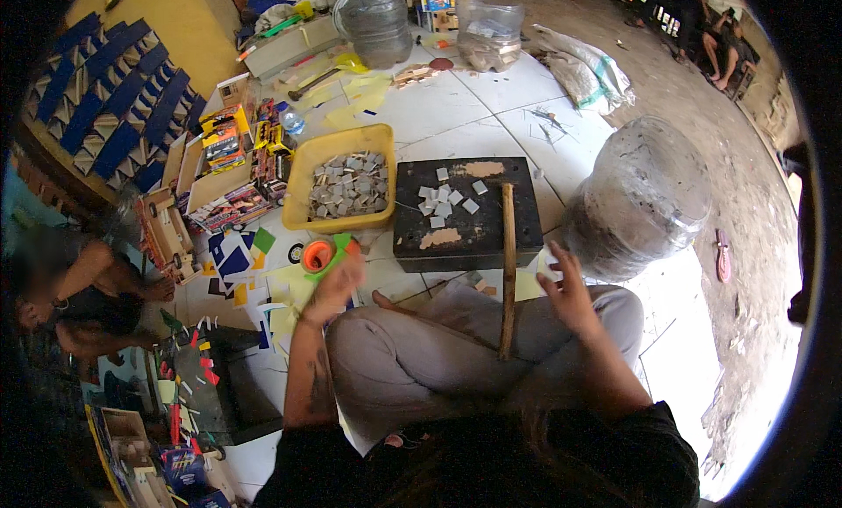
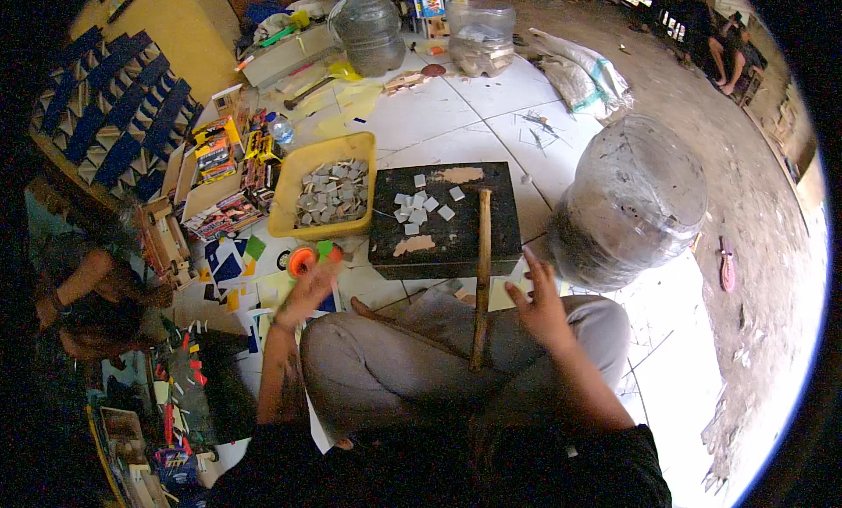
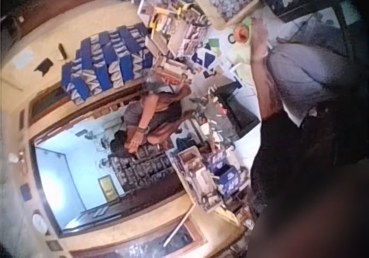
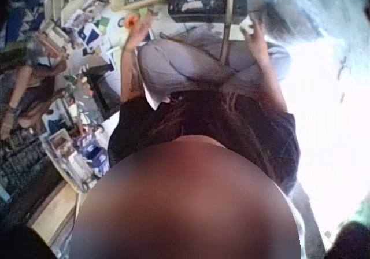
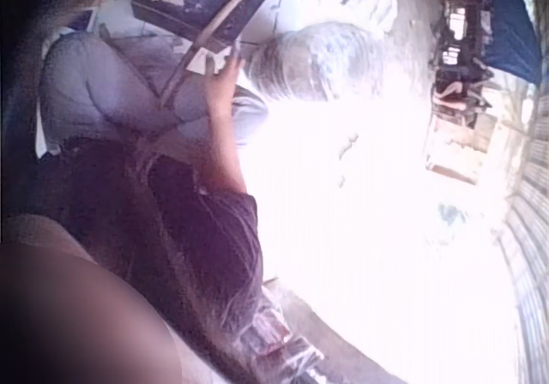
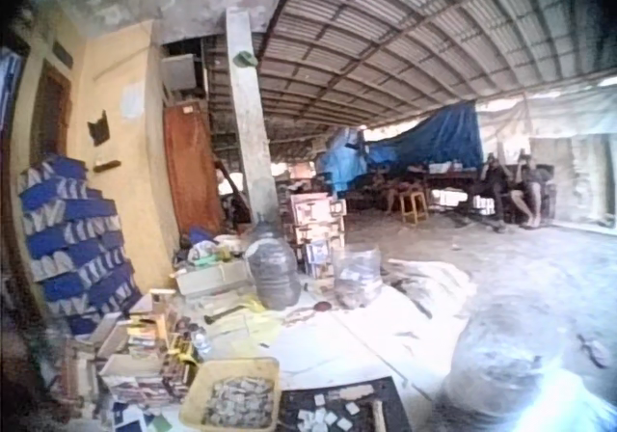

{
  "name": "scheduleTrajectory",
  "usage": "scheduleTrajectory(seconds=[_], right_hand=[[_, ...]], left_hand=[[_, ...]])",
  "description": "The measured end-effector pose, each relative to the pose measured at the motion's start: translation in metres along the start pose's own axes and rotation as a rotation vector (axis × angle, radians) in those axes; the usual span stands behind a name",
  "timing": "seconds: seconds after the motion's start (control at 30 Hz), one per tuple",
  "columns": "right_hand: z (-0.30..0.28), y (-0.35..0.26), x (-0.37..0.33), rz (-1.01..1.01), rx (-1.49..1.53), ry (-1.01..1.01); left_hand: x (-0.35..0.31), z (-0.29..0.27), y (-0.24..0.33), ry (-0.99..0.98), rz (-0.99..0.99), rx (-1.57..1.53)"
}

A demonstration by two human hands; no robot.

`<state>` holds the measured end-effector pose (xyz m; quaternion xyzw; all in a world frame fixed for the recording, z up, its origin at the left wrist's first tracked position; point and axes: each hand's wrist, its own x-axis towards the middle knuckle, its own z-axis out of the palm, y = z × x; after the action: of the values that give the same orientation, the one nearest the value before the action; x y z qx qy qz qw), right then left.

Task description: The person sits on the floor and repeatedly uses a hammer to break small rectangular blocks on a black board. They place the broken pieces into a clear bowl and continue the process with additional blocks from a yellow container.

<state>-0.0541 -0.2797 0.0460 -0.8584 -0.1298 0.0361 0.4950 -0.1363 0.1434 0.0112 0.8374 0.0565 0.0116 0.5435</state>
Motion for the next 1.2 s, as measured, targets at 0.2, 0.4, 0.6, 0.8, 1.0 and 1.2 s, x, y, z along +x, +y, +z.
scheduleTrajectory(seconds=[0.2, 0.4, 0.6, 0.8, 1.0, 1.2], right_hand=[[-0.068, -0.015, 0.024, -0.115, -0.574, -0.109], [-0.056, -0.002, 0.028, 0.043, -0.502, -0.489], [-0.049, 0.009, 0.02, 0.002, -0.524, -0.534], [-0.052, 0.008, 0.015, -0.027, -0.465, -0.482], [-0.053, 0.002, 0.012, -0.009, -0.48, -0.475], [-0.051, 0.001, 0.012, -0.04, -0.495, -0.462]], left_hand=[[-0.124, 0.026, 0.03, 0.262, -0.205, -0.057], [-0.142, 0.047, 0.028, 0.455, -0.212, -0.091], [-0.142, 0.042, 0.013, 0.47, -0.227, -0.199], [-0.164, 0.045, -0.019, 0.357, -0.466, -0.753], [-0.241, 0.086, -0.04, 0.294, -0.64, -1.086], [-0.319, 0.123, -0.047, 0.227, -0.849, -1.158]])
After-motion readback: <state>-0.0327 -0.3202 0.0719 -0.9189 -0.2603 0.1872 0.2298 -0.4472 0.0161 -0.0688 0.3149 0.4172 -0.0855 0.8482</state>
